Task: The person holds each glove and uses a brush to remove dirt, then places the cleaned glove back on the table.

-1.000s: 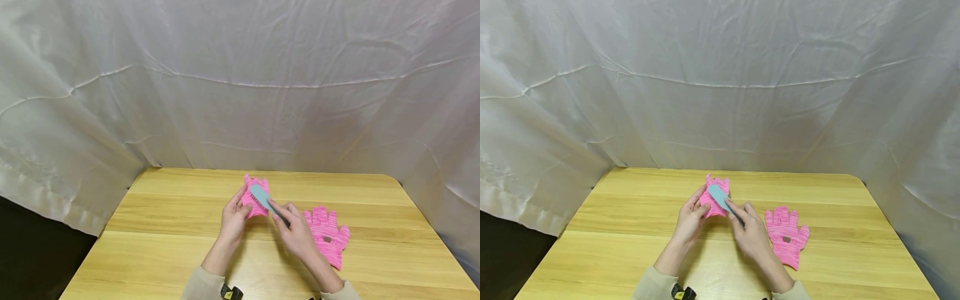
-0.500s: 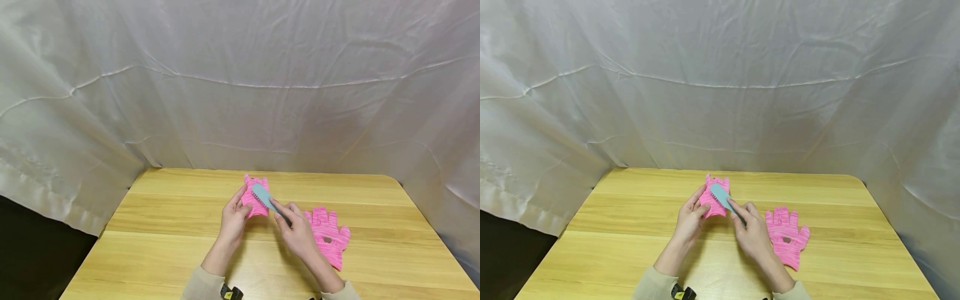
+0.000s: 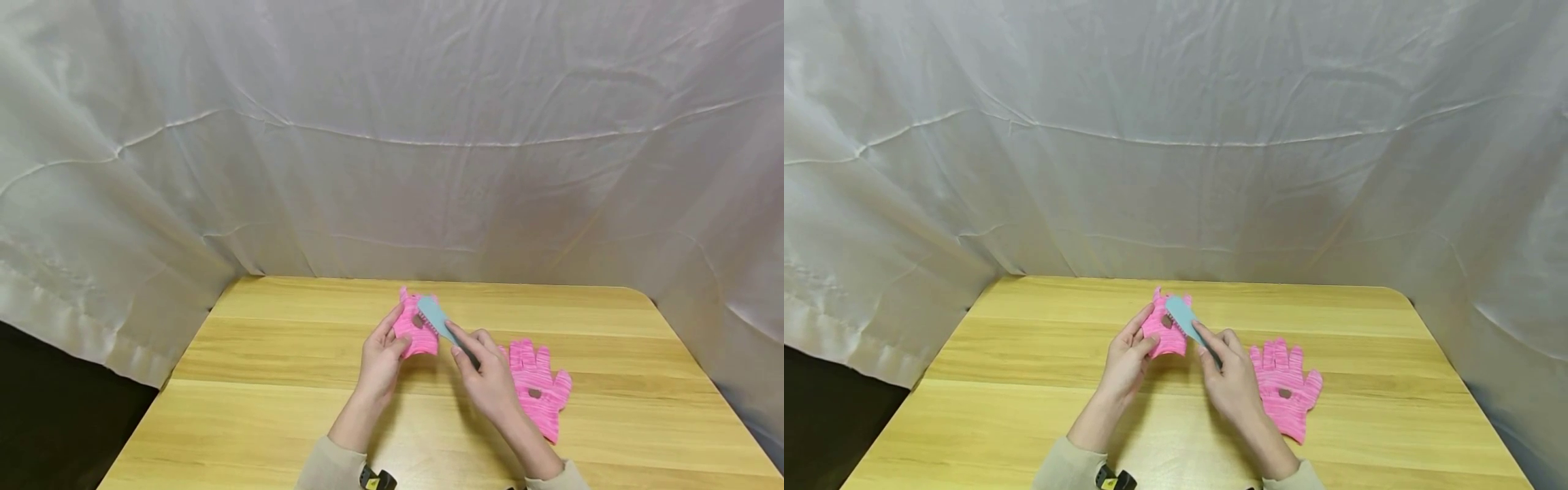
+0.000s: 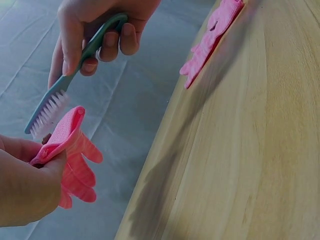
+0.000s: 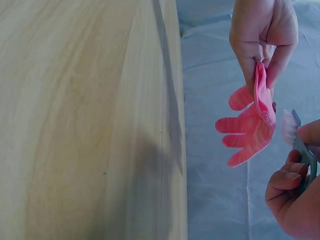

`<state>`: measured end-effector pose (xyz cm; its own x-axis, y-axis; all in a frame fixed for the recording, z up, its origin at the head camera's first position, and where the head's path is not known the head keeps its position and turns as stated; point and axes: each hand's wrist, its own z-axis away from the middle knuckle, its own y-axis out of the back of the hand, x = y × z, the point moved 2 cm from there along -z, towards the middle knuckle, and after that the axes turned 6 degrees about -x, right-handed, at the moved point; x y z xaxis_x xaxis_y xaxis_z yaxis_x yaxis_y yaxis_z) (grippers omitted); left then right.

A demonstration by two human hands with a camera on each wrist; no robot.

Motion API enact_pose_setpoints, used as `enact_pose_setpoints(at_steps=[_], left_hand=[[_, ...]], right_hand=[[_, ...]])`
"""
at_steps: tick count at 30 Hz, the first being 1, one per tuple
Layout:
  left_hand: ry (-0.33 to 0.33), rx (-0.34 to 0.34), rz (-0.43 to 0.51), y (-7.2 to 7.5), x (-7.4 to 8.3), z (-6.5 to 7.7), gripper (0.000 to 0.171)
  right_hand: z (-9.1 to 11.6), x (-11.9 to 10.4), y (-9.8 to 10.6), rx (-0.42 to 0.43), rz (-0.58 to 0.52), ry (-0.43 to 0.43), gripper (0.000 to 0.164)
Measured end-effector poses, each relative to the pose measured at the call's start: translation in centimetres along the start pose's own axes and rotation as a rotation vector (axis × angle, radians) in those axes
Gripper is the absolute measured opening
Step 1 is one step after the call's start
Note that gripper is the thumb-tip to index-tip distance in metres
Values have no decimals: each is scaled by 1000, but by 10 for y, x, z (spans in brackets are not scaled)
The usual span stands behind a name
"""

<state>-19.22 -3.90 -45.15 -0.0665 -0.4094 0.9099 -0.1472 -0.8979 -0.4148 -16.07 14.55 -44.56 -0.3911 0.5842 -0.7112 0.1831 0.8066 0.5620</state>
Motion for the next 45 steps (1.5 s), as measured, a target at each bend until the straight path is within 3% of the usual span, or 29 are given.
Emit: enact_pose_setpoints(at_steps=[7,18,37,45], left_hand=[[6,-1,-21,-1,-2,1,65],[10,1,-15,-1,-1,2,64],[29,16,24,-1,1,2,64],[38,32,50,-1,1,1,64]], right_hand=[[1,-3,-1,-20,-38,48,46],[3,-5,-5,-124,-16,-5,48],[2,-1,-6,-70,10,36,50],[2,0,-6,-69,8,4,50]])
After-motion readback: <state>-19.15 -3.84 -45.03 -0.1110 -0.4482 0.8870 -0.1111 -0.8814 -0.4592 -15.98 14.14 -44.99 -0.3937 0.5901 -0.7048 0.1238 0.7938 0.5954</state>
